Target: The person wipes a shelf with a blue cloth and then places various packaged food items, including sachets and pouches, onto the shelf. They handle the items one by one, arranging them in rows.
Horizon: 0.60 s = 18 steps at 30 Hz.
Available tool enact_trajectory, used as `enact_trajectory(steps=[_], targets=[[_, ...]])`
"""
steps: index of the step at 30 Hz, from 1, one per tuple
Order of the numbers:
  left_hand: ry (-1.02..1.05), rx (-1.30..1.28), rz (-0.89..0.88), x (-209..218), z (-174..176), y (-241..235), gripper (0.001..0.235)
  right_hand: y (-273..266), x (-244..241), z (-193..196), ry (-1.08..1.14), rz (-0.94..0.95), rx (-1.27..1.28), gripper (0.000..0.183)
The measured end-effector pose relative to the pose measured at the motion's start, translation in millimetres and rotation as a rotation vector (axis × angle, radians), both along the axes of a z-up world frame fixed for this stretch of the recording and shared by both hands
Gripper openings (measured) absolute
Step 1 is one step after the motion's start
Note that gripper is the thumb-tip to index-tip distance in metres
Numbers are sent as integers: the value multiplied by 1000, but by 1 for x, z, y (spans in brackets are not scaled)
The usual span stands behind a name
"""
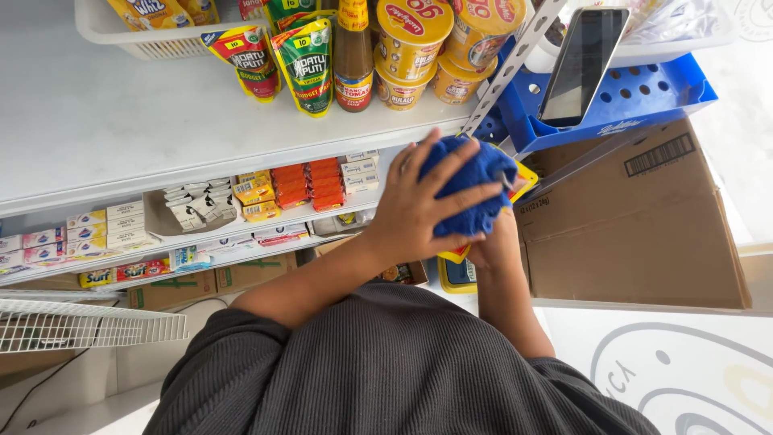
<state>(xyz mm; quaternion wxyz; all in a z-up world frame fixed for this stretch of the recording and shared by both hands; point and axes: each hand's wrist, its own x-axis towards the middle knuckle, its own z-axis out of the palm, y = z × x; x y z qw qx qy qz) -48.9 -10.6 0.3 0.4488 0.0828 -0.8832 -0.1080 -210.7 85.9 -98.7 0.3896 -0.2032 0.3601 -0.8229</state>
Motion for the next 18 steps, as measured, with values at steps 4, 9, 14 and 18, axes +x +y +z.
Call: enact_trajectory(steps=[4, 9, 14, 18], targets=[[92, 134, -82, 5, 14, -13, 54, 0, 23, 31, 18, -9, 44, 28], [14, 797, -154, 19, 7, -16, 67, 4, 44, 76, -3, -17, 45, 29], [75, 1425, -373, 19, -57, -28, 86, 1, 36, 71, -30, -111, -1, 33], [149, 1896, -733, 34, -51, -15, 91, -5, 52, 101, -25, -86, -23, 34]])
